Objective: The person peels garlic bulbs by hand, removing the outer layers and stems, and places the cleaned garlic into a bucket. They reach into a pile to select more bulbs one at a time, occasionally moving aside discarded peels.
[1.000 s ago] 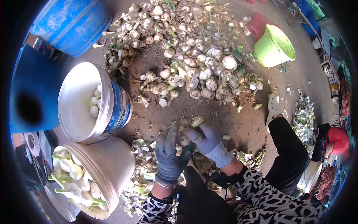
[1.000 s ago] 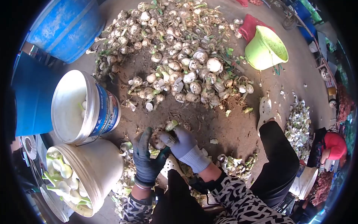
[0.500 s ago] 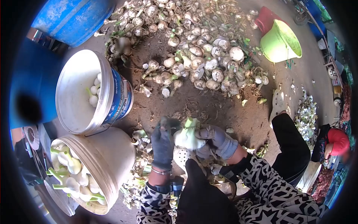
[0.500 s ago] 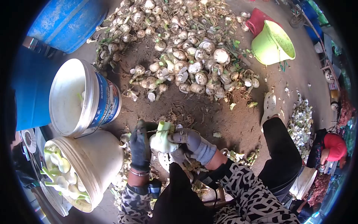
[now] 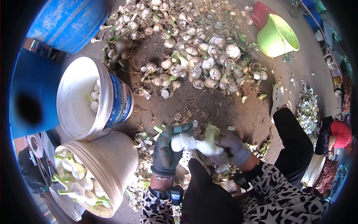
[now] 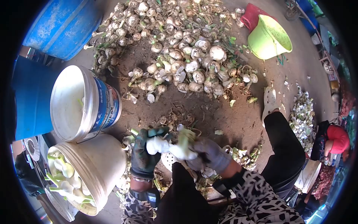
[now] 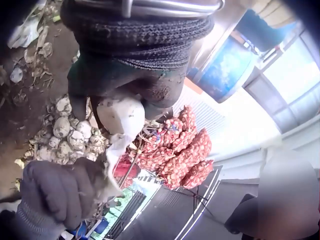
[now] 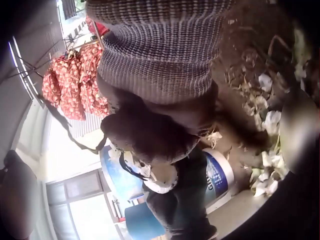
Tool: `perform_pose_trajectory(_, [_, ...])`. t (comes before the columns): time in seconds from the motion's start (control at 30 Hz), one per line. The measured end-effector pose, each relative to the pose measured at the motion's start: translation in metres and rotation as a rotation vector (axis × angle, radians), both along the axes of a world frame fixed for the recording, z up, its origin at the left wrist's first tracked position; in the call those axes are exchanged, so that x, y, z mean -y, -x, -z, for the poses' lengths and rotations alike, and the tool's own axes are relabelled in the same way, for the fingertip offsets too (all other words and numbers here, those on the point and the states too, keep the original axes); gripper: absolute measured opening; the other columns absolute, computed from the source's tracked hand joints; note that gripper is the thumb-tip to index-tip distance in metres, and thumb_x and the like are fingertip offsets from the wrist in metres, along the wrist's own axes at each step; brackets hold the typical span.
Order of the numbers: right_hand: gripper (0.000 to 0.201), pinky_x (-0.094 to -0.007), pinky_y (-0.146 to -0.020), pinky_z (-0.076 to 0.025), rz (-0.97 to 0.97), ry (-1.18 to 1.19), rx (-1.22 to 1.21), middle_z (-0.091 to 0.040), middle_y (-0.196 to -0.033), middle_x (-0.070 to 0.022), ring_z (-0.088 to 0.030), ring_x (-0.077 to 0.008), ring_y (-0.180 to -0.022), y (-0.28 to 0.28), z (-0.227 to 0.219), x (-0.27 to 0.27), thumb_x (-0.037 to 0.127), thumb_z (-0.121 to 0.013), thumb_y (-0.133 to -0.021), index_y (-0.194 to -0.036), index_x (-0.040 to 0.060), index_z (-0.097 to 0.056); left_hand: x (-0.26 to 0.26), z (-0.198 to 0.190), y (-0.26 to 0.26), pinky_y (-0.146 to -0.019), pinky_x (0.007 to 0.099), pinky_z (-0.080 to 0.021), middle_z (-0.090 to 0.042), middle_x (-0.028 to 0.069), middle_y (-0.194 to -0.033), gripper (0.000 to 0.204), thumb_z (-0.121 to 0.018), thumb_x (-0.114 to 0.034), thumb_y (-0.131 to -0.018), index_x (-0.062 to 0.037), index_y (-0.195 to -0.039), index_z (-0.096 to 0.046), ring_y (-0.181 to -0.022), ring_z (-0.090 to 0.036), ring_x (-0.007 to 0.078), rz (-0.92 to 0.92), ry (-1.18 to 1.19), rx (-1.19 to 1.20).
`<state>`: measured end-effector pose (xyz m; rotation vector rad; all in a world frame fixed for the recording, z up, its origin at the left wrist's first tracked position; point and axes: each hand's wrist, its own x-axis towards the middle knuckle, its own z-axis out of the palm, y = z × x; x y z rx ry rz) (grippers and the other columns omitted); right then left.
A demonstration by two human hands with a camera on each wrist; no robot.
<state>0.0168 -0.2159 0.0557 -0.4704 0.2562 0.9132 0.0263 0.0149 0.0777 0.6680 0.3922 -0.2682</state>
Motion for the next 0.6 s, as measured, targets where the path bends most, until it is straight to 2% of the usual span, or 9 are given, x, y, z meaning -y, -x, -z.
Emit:
perform_pose_trajectory(0.07, [0.038,-0.0342,-0.047,-0.051,-0.039,0.126,0.079,-0.064,-0.076,-0.0109,-0.061,-0.0185,-0.05,0.013,-0.036,0.018,0.029,-0.058,-0.09,-0.111,-0.0027,-0.055,0.001,0.009,-0.002,-0.1,0.0537,-0.043,-0.067,0.0128,-0.106,0.035,-0.056,-0.039,-0.094,-0.0078,-0.105,-0.066,-0.111,-0.06,0.0322,-0.03,0.09,0.022])
perform_pose_trajectory(0.13, [0.041,-0.0341,-0.065,-0.055,-0.046,0.712,0.376,-0.065,-0.083,-0.0149,-0.067,-0.0235,-0.073,0.026,-0.071,0.03,0.02,-0.063,-0.085,-0.118,-0.0029,-0.054,-0.006,0.014,-0.005,-0.106,0.0597,-0.034,-0.067,0.0139,-0.113,0.04,-0.05,-0.042,-0.095,-0.0086,-0.107,-0.067,-0.122,-0.053,0.0328,-0.199,0.43,0.074])
perform_pose_trajectory(0.23, [0.041,-0.0331,-0.084,-0.053,0.164,0.205,-0.218,-0.064,-0.096,-0.0081,-0.064,-0.0192,-0.088,0.058,-0.079,0.054,0.009,-0.064,-0.082,-0.121,-0.0004,-0.053,-0.014,0.009,-0.016,-0.109,0.0585,-0.031,-0.066,0.0136,-0.116,0.044,-0.045,-0.044,-0.095,-0.0094,-0.11,-0.067,-0.125,-0.05,0.0318,-0.224,0.39,-0.022])
perform_pose_trajectory(0.33, [0.048,-0.0452,-0.079,-0.055,-0.521,0.437,0.614,-0.07,-0.097,-0.0146,-0.069,-0.0301,-0.085,0.042,-0.052,0.067,0.037,-0.066,-0.087,-0.121,0.0052,-0.06,-0.018,0.007,-0.016,-0.109,0.0565,-0.031,-0.066,0.0137,-0.116,0.041,-0.046,-0.042,-0.095,-0.0097,-0.111,-0.067,-0.124,-0.051,0.0319,-0.233,0.39,-0.077])
perform_pose_trajectory(0.4, [0.056,-0.0355,-0.064,-0.053,-1.099,1.242,1.108,-0.068,-0.082,-0.0084,-0.068,-0.0257,-0.071,0.015,-0.067,0.027,0.054,-0.06,-0.086,-0.121,0.0103,-0.057,-0.02,0.01,-0.014,-0.107,0.0549,-0.035,-0.067,0.0132,-0.114,0.04,-0.05,-0.042,-0.094,-0.0096,-0.113,-0.065,-0.121,-0.054,0.0324,-0.23,0.361,-0.076])
perform_pose_trajectory(0.47, [0.056,-0.0366,-0.06,-0.054,-0.692,1.4,1.084,-0.067,-0.08,-0.0102,-0.067,-0.0306,-0.067,0.004,-0.074,0.001,0.054,-0.067,-0.082,-0.118,0.012,-0.058,-0.015,0.003,-0.014,-0.103,0.0534,-0.041,-0.067,0.0146,-0.111,0.038,-0.05,-0.039,-0.096,-0.0074,-0.111,-0.065,-0.115,-0.058,0.0321,-0.254,0.286,-0.092])
perform_pose_trajectory(0.53, [0.054,-0.0371,-0.059,-0.053,-0.036,1.27,1.145,-0.066,-0.075,-0.01,-0.067,-0.0313,-0.068,-0.005,-0.065,-0.035,0.049,-0.075,-0.077,-0.113,0.0116,-0.058,-0.003,-0.001,-0.012,-0.099,0.0466,-0.046,-0.067,0.0168,-0.108,0.04,-0.046,-0.037,-0.099,-0.002,-0.104,-0.066,-0.111,-0.06,0.0303,-0.304,-0.208,0.052])
perform_pose_trajectory(0.57, [0.048,-0.0374,-0.058,-0.053,0.007,1.292,1.157,-0.065,-0.074,-0.0101,-0.068,-0.0312,-0.068,-0.016,-0.072,-0.053,0.041,-0.076,-0.077,-0.11,0.0115,-0.059,-0.005,-0.007,-0.009,-0.097,0.0396,-0.048,-0.067,0.0177,-0.107,0.049,-0.036,-0.037,-0.103,0.0031,-0.104,-0.063,-0.107,-0.062,0.0282,-0.059,-1.048,0.328])
perform_pose_trajectory(0.6, [0.043,-0.0376,-0.057,-0.052,0.057,1.324,1.179,-0.065,-0.072,-0.0103,-0.068,-0.0312,-0.068,-0.03,-0.08,-0.068,0.034,-0.078,-0.077,-0.108,0.0113,-0.059,-0.003,-0.013,-0.01,-0.094,0.0365,-0.048,-0.067,0.0163,-0.107,0.055,-0.033,-0.043,-0.102,0.0049,-0.109,-0.059,-0.102,-0.063,0.0266,0.02,-1.057,0.268])
